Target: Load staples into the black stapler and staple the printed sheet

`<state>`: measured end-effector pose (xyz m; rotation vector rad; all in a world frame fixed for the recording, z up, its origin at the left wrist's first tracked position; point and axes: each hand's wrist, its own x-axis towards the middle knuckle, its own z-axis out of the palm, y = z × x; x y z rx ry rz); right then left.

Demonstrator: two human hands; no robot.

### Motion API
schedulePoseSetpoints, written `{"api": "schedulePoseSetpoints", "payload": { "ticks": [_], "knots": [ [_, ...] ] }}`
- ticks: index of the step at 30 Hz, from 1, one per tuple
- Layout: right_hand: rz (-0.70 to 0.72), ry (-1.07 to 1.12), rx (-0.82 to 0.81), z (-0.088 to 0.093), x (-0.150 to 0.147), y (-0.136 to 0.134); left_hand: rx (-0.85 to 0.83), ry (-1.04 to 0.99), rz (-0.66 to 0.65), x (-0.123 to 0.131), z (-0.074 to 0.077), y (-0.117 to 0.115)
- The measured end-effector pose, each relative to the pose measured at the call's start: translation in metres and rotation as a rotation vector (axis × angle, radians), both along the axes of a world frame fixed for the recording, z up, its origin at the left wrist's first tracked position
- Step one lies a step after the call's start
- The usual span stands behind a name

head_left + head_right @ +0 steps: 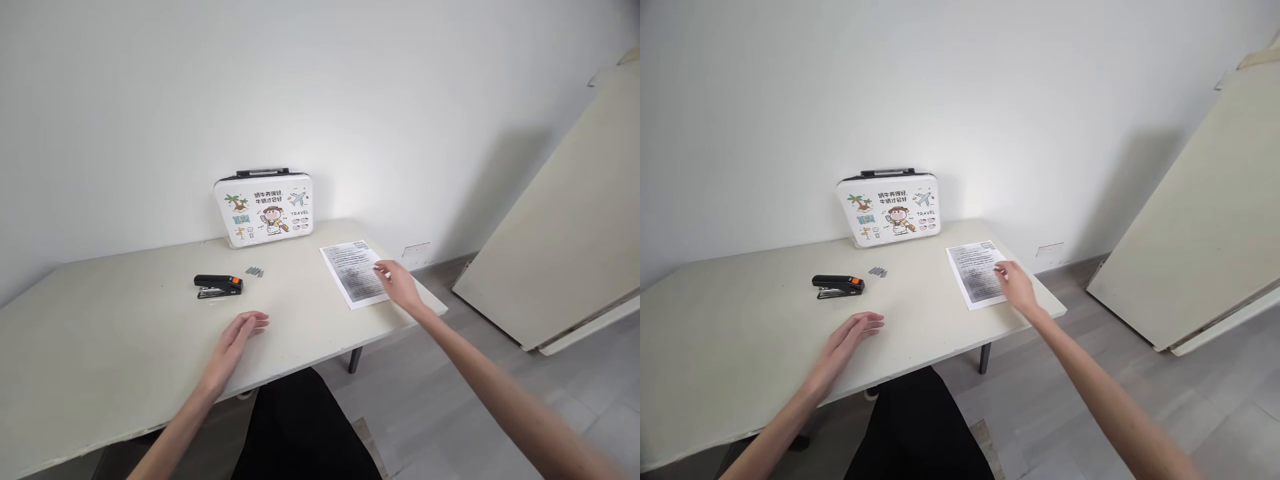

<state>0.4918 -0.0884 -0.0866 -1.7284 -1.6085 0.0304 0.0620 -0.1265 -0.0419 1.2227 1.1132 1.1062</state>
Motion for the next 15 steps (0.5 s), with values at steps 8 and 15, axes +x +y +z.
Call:
{"api": "schedulePoseSetpoints", "payload": {
  "ticks": [8, 15],
  "knots": [
    [-0.261, 0.003, -0.138, -0.031, 0.077, 0.026, 0.079, 0.164, 0.002, -0.035, -0.007, 0.0],
    [-0.256, -0.07, -0.132, -0.038, 0.07, 0.02, 0.099, 0.223, -0.003, -0.033, -0.008, -0.003]
  ]
}}
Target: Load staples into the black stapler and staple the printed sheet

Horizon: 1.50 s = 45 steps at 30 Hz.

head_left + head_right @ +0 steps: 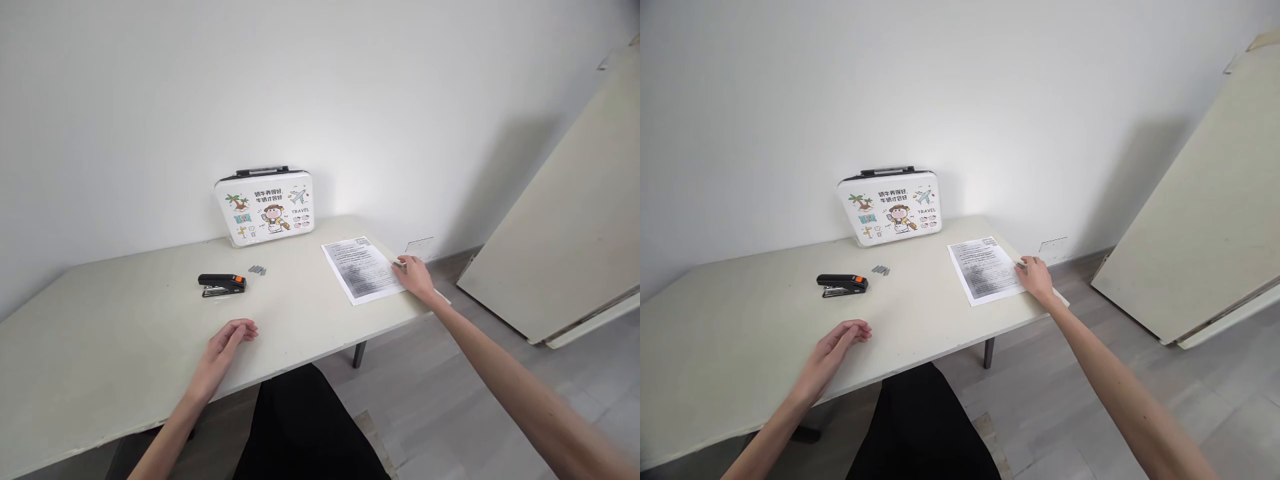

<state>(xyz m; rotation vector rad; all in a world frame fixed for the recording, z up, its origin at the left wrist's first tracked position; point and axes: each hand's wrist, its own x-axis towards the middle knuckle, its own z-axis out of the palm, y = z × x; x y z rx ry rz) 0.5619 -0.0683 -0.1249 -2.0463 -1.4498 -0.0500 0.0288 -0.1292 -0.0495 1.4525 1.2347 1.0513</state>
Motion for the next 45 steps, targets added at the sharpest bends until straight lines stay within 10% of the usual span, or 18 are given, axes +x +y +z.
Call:
{"api": "schedulePoseSetpoints", "payload": {
  "ticks": [10, 25, 45],
  "knots": [
    [0.241, -0.155, -0.066, -0.013, -0.08, -0.049, 0.04, 0.098, -0.038, -0.007, -0.011, 0.005],
    [0.266, -0.144, -0.256, 0.005, -0.097, -0.067, 0.061, 0.163, -0.049, -0.009, -0.01, 0.006],
    [0.322, -0.125, 0.023, -0.003, -0.15, -0.086, 0.134, 0.213, -0.054, -0.008, -0.011, 0.004]
  ]
}}
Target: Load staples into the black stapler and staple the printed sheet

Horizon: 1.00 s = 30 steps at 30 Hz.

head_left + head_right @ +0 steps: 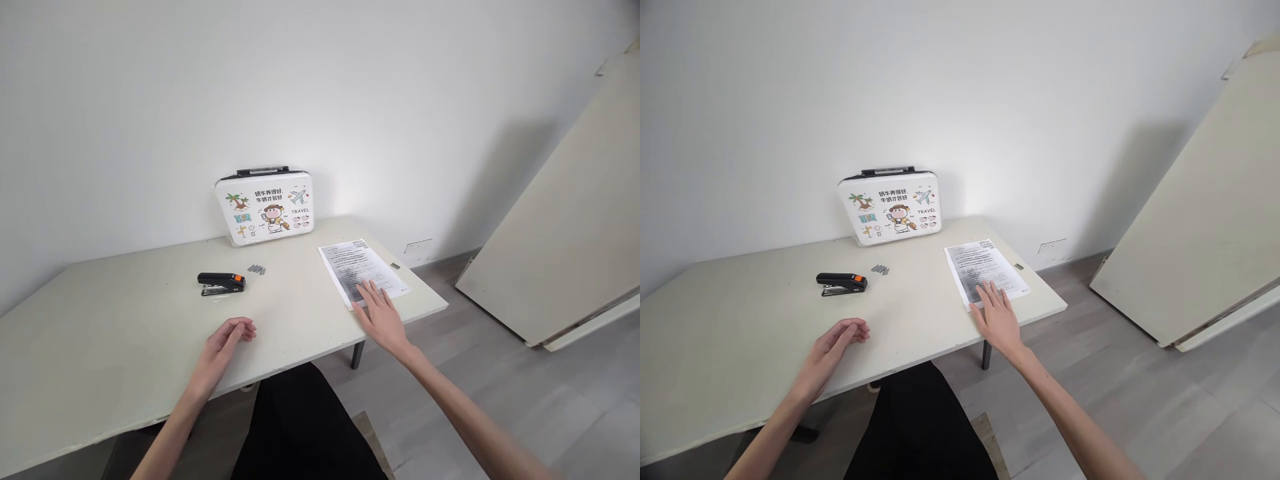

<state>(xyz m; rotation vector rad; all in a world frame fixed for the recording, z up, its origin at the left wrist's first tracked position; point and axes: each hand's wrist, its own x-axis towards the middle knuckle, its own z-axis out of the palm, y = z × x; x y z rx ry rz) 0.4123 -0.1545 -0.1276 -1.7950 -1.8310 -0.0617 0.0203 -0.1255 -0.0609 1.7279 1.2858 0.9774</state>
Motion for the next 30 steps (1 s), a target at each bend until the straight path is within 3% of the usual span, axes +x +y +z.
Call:
{"api": "schedulePoseSetpoints", "payload": {
  "ticks": [4, 6, 8, 10, 12, 16, 19, 22, 30],
  "knots": [
    [0.1, 0.012, 0.053, 0.001, -0.025, -0.003, 0.271, 0.283, 0.094, -0.006, 0.011, 0.027],
    [0.139, 0.027, 0.084, 0.002, -0.036, -0.005, 0.508, 0.453, 0.202, -0.015, 0.021, 0.055],
    [0.179, 0.053, 0.108, 0.004, -0.047, -0.007, 0.641, 0.603, 0.24, -0.027, 0.034, 0.087],
    [0.23, 0.087, 0.119, 0.006, -0.055, -0.01, 0.628, 0.737, 0.221, -0.04, 0.045, 0.118],
    [0.279, 0.129, 0.116, 0.008, -0.061, -0.012, 0.506, 0.867, 0.13, -0.053, 0.053, 0.144],
    [0.333, 0.229, 0.09, 0.011, -0.065, -0.015, 0.235, 0.931, 0.009, -0.072, 0.061, 0.17],
    [0.345, 0.309, 0.053, 0.015, -0.064, -0.017, 0.189, 0.833, 0.01, -0.074, 0.063, 0.165],
    [0.337, 0.429, -0.011, 0.019, -0.063, -0.021, 0.252, 0.72, 0.007, -0.06, 0.061, 0.14],
    [0.299, 0.79, -0.104, 0.037, -0.067, -0.012, 0.309, 0.478, -0.168, 0.041, 0.029, 0.041]
  ]
}}
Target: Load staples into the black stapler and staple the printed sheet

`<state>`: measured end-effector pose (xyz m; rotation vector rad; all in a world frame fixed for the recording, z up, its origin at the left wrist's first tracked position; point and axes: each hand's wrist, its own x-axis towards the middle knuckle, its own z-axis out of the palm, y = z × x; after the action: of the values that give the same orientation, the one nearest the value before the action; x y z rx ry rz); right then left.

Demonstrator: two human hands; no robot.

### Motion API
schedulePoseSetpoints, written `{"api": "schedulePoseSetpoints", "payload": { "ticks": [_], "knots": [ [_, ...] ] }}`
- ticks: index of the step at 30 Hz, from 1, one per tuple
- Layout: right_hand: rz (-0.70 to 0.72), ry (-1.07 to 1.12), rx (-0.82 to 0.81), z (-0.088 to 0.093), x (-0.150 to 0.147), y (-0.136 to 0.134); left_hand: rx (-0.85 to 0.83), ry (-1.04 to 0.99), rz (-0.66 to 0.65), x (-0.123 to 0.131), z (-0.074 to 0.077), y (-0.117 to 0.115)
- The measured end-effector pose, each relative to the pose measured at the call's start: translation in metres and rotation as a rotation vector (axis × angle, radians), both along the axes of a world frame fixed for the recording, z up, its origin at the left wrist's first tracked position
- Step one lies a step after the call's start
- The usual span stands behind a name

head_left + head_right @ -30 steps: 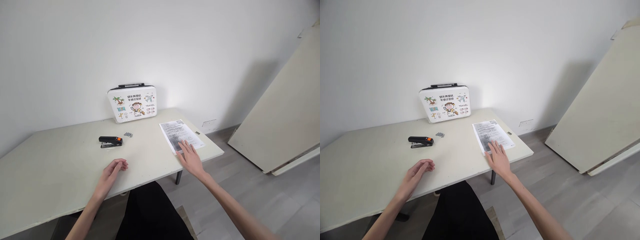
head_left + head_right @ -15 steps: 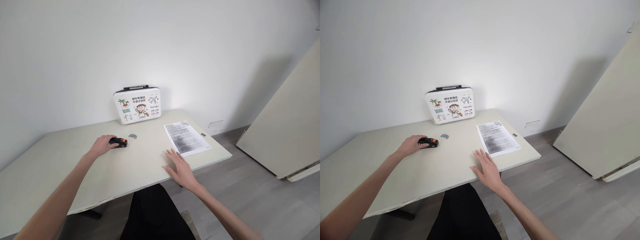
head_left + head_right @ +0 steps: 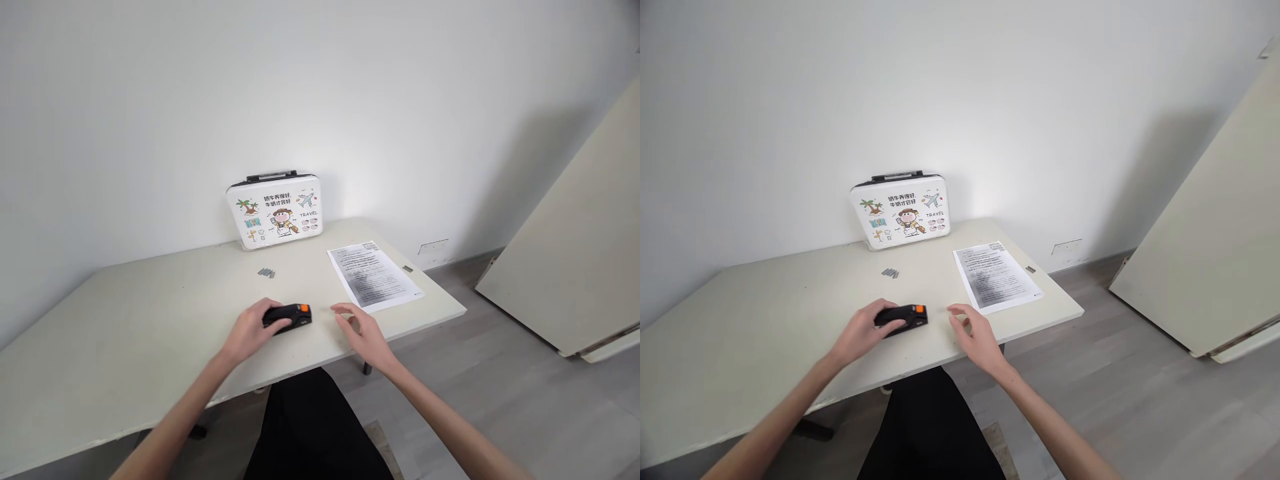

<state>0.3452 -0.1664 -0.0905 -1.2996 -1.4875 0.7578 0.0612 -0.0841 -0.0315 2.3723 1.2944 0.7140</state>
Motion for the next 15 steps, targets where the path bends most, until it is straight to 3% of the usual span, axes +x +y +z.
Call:
{"api": "schedulePoseSetpoints", "payload": {
  "ticks": [3, 6, 15],
  "knots": [
    [0.065, 0.074, -0.062, 0.01, -0.005, 0.01, -0.021, -0.035, -0.059, 0.031, -0.009, -0.016],
    [0.128, 0.081, -0.084, 0.014, -0.01, 0.018, -0.046, -0.077, -0.05, 0.044, -0.014, -0.02],
    [0.112, 0.003, -0.075, 0.002, -0.016, 0.026, -0.069, -0.122, 0.014, 0.004, -0.029, -0.026]
  ]
}}
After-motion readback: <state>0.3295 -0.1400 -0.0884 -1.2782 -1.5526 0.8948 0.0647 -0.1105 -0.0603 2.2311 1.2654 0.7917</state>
